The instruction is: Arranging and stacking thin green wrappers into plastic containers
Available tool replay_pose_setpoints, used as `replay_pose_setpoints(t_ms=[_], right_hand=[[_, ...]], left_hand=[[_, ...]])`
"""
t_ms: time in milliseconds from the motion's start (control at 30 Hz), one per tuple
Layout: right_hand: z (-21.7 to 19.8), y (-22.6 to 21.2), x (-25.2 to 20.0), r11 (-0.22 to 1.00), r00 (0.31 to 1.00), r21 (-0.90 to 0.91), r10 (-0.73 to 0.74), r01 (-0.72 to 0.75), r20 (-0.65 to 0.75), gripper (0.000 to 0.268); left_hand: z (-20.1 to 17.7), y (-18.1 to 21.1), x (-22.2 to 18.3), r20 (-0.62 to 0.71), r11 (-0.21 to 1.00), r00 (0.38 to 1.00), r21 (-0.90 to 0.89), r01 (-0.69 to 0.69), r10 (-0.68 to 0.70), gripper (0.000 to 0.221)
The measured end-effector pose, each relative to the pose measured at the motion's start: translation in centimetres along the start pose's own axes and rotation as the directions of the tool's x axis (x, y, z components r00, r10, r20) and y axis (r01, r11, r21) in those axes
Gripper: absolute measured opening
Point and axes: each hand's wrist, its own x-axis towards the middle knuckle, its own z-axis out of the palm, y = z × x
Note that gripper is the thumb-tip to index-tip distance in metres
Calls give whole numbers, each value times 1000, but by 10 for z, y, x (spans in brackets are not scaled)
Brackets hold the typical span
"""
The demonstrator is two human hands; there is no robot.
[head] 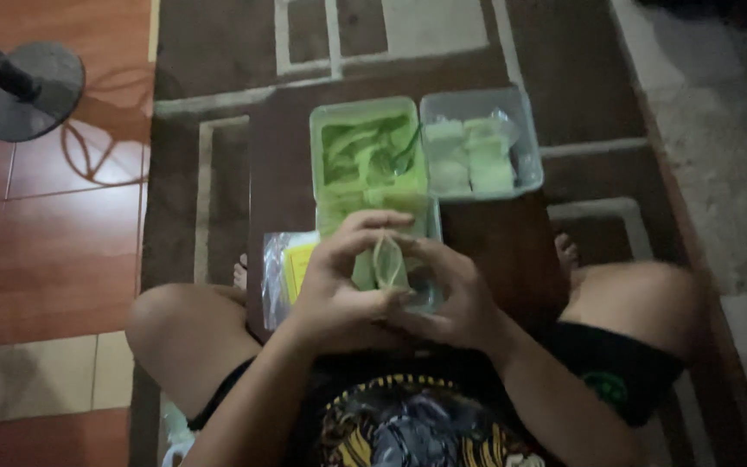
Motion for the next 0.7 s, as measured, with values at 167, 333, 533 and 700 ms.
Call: replay_pose_setpoints(t_ms=[167, 333, 533, 700], right_hand=[[-26, 16, 8, 987, 1000, -161, -26, 26, 2, 66], [-58, 29, 45, 909, 979, -369, -203, 192, 10, 45], [-95, 69, 128, 724, 993, -688, 43, 43, 107, 73], [-82, 94, 163, 489, 980, -870, 134, 62, 145, 35]], left_hand=[[-23, 2, 5, -128, 987, 990, -154, 34, -55, 44], [-66, -9, 19, -161, 966, 978, -243, 94, -136, 48], [-118, -16, 70, -204, 965, 968, -248, 90, -143, 56], [-143, -37, 97, -122, 990, 988, -109, 87, -100, 50]])
